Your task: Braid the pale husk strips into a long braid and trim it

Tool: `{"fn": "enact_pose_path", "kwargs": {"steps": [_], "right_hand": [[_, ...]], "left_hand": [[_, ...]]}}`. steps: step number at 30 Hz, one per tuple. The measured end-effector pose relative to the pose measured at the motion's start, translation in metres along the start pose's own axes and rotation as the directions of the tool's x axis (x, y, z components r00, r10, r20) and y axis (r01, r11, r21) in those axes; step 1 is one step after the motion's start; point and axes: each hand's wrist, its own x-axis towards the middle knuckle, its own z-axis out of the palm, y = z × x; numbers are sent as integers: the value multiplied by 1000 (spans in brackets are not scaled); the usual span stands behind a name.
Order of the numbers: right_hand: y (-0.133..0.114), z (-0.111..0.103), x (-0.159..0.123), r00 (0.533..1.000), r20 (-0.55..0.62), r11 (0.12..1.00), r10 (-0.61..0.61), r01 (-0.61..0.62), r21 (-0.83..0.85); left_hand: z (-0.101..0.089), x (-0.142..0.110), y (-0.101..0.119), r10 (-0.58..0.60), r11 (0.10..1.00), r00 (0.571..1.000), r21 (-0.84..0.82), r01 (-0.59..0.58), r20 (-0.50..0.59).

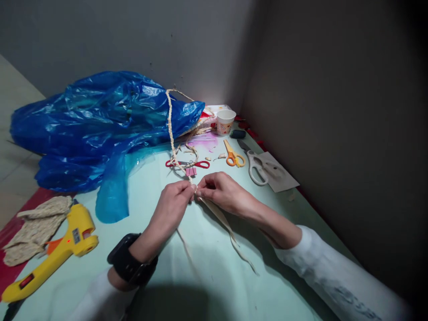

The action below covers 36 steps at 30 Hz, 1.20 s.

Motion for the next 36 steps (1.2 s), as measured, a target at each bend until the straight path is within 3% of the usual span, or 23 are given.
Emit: {"fn": "enact_pose_path", "kwargs": {"steps": [3,6,11,20,24,29,33,36], "right_hand": [[2,-2,1,1000,25,998,13,-15,54],[1,-5,-1,1000,-3,1000,8,-8,25],[-3,-9,-5,997,-41,990,-70,64,-125],[-15,-8,-14,991,-110,950,-78,40,-309],[-21,-5,-18,976,-158,903,-148,69,-424],[-24,10,-26,921,-131,744,-368,207,-635],[-20,32,-32,801,-54,498,-597,317,-807],[-17,40,-33,734,13,396,-679,381,-836]], "left_hand": [[2,0,-2,-115,972,992,-202,121,43],[2,-1,1,-161,936,979,-294,191,126],[0,-3,0,-120,957,988,-253,142,98],[3,-3,-7,-114,977,993,-186,109,-20],[4,-6,-1,-142,967,989,-218,130,-39],[5,-13,4,-165,923,985,-357,140,-40],[3,-16,1,-177,842,984,-513,168,32],[0,-16,-3,-174,820,980,-536,199,99]]}}
